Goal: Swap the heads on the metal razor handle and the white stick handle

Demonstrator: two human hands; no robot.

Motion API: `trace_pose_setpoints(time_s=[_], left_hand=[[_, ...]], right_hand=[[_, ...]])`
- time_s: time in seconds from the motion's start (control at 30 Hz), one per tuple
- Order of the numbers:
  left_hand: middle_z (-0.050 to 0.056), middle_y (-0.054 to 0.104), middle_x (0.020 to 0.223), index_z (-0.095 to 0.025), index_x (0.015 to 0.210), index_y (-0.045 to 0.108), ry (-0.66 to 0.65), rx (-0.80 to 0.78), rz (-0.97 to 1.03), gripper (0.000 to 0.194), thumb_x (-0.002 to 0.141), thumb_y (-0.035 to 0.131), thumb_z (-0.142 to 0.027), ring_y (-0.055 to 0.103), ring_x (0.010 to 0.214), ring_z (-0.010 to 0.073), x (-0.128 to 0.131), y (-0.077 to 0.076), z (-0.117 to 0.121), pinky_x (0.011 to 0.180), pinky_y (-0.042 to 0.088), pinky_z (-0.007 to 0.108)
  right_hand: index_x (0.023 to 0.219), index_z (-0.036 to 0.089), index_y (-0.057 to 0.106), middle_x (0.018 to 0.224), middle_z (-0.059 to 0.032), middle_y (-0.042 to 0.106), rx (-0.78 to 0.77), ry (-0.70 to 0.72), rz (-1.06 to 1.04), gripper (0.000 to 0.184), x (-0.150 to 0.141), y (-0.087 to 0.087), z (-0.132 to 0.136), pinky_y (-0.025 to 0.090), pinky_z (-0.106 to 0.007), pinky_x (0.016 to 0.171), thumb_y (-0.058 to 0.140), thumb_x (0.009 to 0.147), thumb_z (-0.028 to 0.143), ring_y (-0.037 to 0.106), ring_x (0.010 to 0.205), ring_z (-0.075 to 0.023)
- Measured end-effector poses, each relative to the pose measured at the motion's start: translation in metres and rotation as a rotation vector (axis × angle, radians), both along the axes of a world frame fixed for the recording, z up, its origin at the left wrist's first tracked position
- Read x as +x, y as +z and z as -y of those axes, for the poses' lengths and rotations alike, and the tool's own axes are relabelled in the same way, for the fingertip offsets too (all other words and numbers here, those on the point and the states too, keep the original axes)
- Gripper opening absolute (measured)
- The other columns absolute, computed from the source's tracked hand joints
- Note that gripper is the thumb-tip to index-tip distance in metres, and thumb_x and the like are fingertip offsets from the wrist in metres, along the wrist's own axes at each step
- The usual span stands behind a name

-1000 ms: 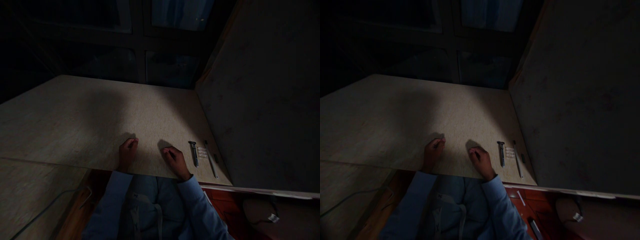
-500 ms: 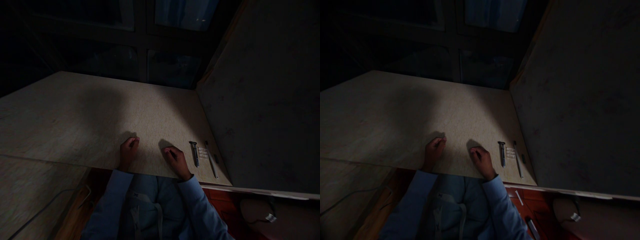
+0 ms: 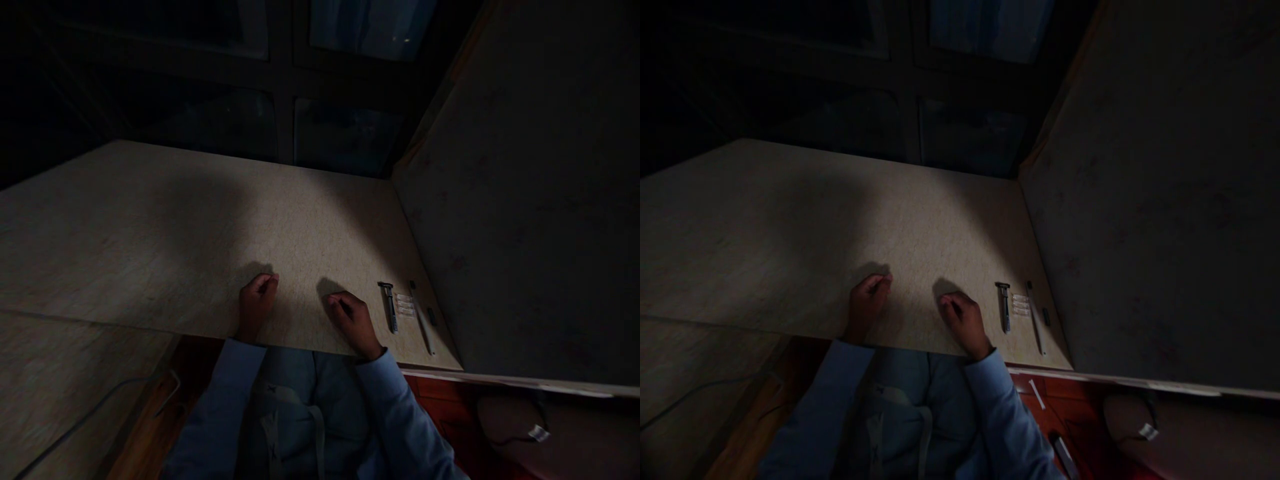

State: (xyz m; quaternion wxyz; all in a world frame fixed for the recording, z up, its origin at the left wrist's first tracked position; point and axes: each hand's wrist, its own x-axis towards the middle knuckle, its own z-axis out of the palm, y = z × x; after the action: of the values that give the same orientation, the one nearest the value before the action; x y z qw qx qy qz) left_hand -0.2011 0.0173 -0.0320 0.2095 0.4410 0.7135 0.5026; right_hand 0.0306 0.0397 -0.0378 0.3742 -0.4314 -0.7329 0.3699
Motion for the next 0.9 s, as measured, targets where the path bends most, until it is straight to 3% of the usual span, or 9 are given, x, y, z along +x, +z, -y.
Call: trace_pose_setpoints(time_s=[0.9], left_hand=[[-0.001,0.055,0.057,-0.019,0.068,0.06,-0.008,0.011,0.011,0.028,0.083,0.056,-0.042,0.05,0.056,0.0123,-0.0024,-0.004,0.0005,0.055,0.039,0.023]], right_hand=[[0.09,0.02,0.071,0.089,-0.0061,0.073,-0.022,-0.018,0.003,0.027,-0.0016,0.0026,0.0,0.05,-0.029,0.074,0.052,0.095,0.037,0.067,0.081,-0.0194]])
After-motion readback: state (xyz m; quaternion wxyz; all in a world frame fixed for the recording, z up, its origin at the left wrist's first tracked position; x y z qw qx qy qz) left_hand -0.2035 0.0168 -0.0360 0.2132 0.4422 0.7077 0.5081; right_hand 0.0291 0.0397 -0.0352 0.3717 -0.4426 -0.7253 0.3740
